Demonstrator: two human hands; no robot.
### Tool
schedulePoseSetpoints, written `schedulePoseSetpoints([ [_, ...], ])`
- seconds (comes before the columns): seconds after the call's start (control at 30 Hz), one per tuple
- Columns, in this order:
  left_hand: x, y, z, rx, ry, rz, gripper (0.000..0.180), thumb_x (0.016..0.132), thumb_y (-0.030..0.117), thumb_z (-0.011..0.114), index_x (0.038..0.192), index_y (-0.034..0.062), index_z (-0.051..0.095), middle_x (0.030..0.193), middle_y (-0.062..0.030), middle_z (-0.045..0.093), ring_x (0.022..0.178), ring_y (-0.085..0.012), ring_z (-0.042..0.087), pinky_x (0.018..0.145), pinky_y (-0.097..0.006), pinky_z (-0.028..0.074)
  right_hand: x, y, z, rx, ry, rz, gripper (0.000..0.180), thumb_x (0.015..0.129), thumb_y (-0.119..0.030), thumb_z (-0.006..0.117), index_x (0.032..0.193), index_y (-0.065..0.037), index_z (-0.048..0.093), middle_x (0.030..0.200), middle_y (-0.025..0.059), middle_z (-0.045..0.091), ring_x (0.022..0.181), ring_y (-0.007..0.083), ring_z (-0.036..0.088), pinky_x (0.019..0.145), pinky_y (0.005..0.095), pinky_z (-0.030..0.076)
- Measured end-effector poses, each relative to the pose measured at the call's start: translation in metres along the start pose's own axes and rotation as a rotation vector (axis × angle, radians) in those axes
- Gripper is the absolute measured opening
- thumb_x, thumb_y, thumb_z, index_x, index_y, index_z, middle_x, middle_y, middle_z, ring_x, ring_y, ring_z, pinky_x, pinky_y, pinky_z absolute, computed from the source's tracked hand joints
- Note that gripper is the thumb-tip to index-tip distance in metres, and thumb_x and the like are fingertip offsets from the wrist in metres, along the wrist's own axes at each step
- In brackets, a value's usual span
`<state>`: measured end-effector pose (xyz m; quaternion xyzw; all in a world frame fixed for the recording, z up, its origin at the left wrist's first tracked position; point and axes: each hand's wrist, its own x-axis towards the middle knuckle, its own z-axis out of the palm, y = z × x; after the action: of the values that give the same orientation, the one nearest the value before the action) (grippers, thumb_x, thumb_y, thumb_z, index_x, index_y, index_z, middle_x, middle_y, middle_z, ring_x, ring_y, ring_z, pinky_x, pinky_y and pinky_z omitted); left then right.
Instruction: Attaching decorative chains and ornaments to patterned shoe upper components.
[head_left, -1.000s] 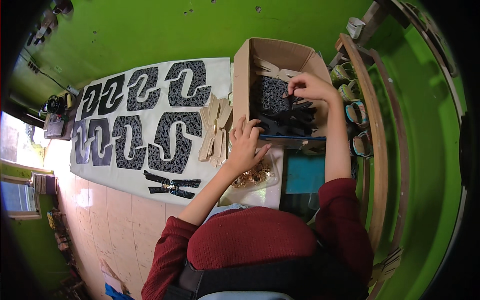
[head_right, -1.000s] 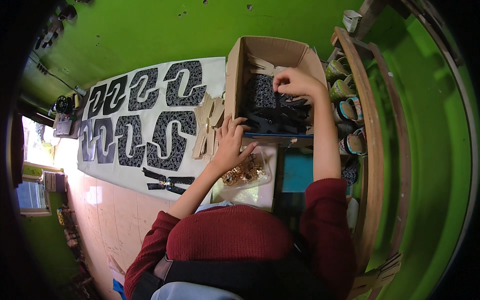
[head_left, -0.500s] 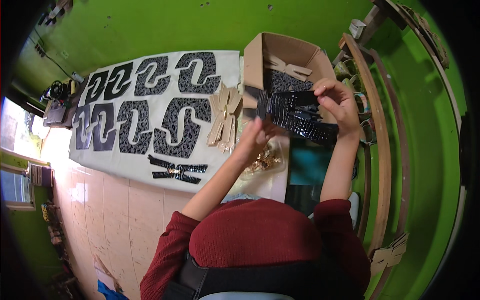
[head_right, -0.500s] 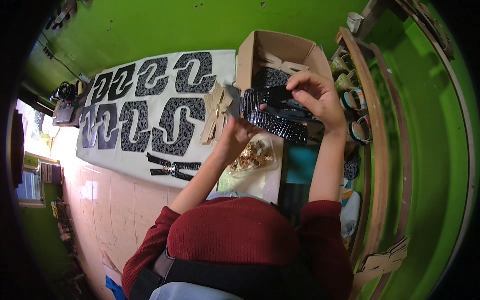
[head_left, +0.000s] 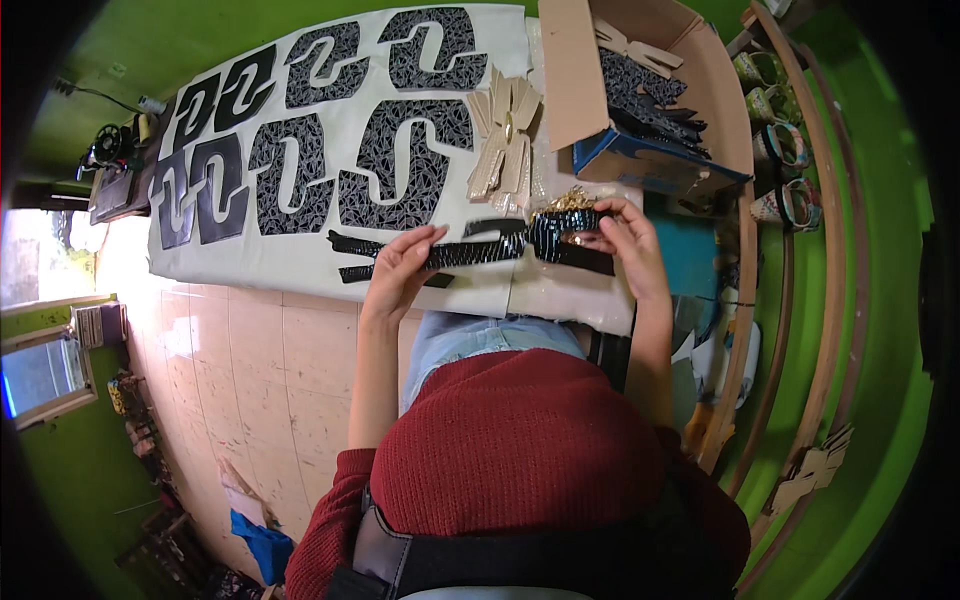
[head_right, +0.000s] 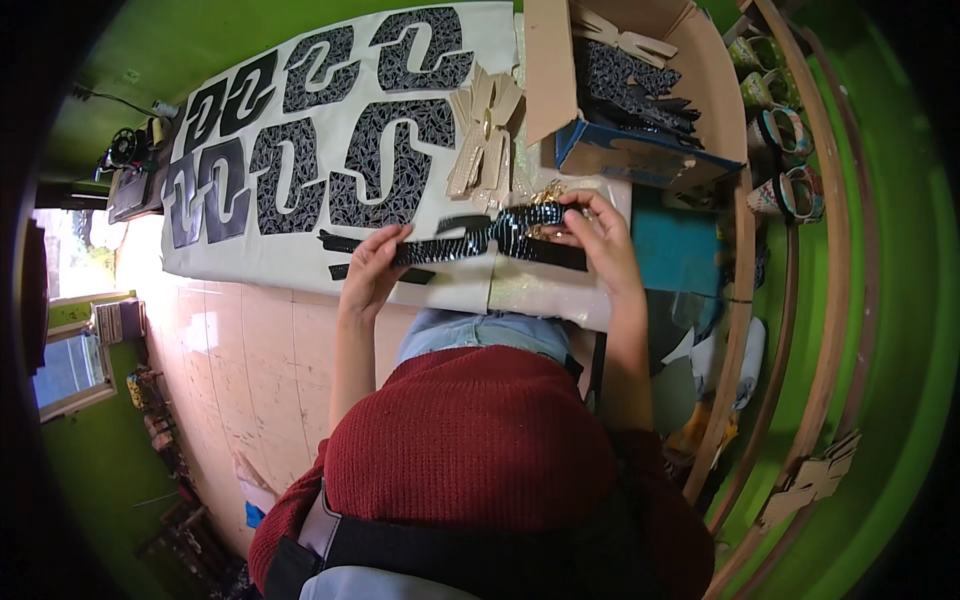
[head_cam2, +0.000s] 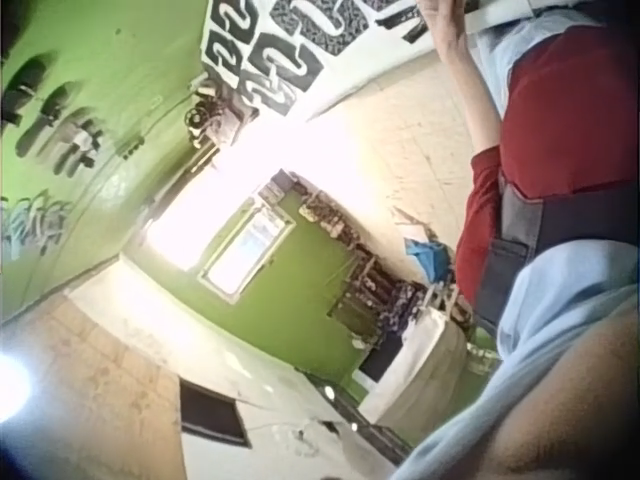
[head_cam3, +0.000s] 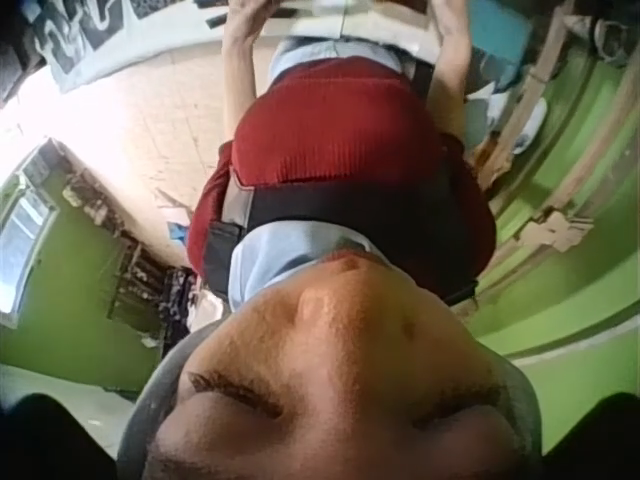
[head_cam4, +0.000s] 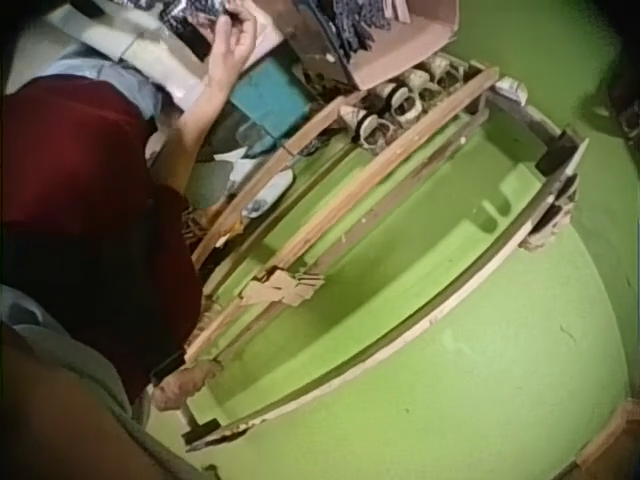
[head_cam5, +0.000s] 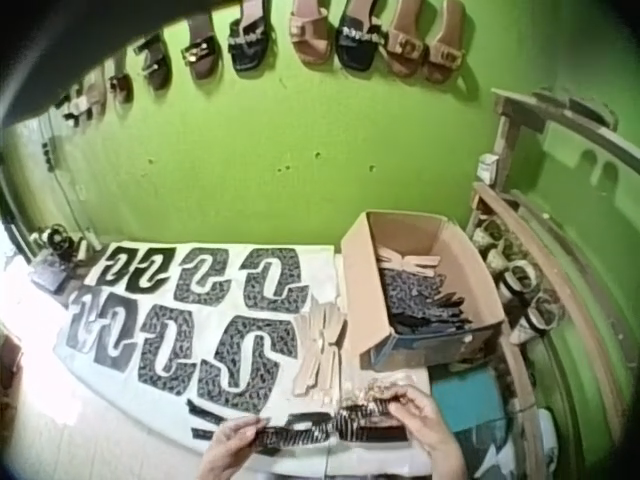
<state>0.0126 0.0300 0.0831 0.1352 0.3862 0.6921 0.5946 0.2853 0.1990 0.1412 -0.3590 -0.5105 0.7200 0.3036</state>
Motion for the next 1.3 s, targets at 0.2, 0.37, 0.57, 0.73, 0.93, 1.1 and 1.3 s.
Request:
schedulePoseSetpoints([
  [0.2,-0.026,-0.020,-0.037,0.164,-0.069,-0.184,0.033,0.085,-0.004,0.058,0.118,-0.0034,0.054,0.113,-0.0139,0.062,0.096,-0.0101,0.060,0.080,-0.019,0.049,-0.042,0.061,0.018,-0.133,0.059,-0.018,0.033,0.080,0.006,0.062,0.108,-0.004,0.048,0.100,0.0040,0.054,0.082,0.0079,0.059,0.067,0.0186,0.048],
  [0.37,-0.015,-0.016,-0.044,0.501,-0.193,-0.198,0.034,0.082,-0.012,0.053,0.115,-0.0042,0.054,0.110,-0.0120,0.062,0.101,-0.0111,0.058,0.086,-0.020,0.046,-0.063,0.121,0.030,-0.394,0.208,-0.117,0.016,0.079,0.007,0.059,0.086,-0.002,0.048,0.080,0.0006,0.049,0.072,0.0046,0.049,0.065,0.0197,0.048],
  [0.57,-0.005,-0.006,-0.042,0.575,-0.288,-0.124,0.036,0.078,-0.016,0.052,0.111,-0.0031,0.058,0.108,-0.0091,0.062,0.102,-0.0135,0.058,0.089,-0.023,0.044,-0.059,0.141,0.061,-0.540,0.342,-0.304,0.019,0.072,0.009,0.060,0.074,-0.002,0.045,0.072,0.0039,0.046,0.062,0.0099,0.044,0.057,0.0220,0.039],
  [0.73,-0.005,0.009,-0.044,0.565,-0.266,-0.018,0.032,0.078,-0.013,0.055,0.108,-0.0016,0.059,0.107,-0.0074,0.062,0.099,-0.0128,0.058,0.088,-0.024,0.043,-0.046,0.134,0.067,-0.492,0.375,-0.426,0.019,0.071,0.008,0.060,0.072,-0.002,0.045,0.071,0.0031,0.046,0.059,0.0104,0.044,0.057,0.0217,0.039],
  [0.93,-0.002,-0.019,-0.063,0.733,-0.083,-0.010,0.027,0.079,-0.010,0.058,0.104,-0.0014,0.060,0.102,-0.0061,0.064,0.093,-0.0124,0.060,0.083,-0.024,0.046,-0.045,0.132,0.069,-0.615,0.421,-0.412,0.011,0.073,0.006,0.060,0.080,-0.002,0.056,0.083,0.0060,0.057,0.067,0.0156,0.059,0.061,0.0272,0.048],
  [1.1,-0.004,-0.036,-0.056,1.062,-0.020,0.087,0.022,0.076,-0.008,0.061,0.097,0.0000,0.062,0.089,-0.0089,0.066,0.083,-0.0133,0.063,0.074,-0.025,0.048,-0.050,0.133,0.065,-0.927,0.468,-0.543,0.018,0.074,0.003,0.061,0.088,-0.006,0.066,0.100,0.0068,0.061,0.070,0.0178,0.063,0.059,0.0270,0.051],
  [1.3,-0.003,-0.027,-0.036,1.328,-0.139,0.302,0.024,0.069,-0.004,0.066,0.092,0.0011,0.063,0.088,-0.0134,0.064,0.079,-0.0288,0.063,0.072,-0.035,0.049,-0.049,0.113,0.051,-0.918,0.617,-0.527,0.011,0.074,0.001,0.062,0.082,-0.005,0.067,0.099,0.0064,0.062,0.065,0.0180,0.062,0.057,0.0273,0.049],
])
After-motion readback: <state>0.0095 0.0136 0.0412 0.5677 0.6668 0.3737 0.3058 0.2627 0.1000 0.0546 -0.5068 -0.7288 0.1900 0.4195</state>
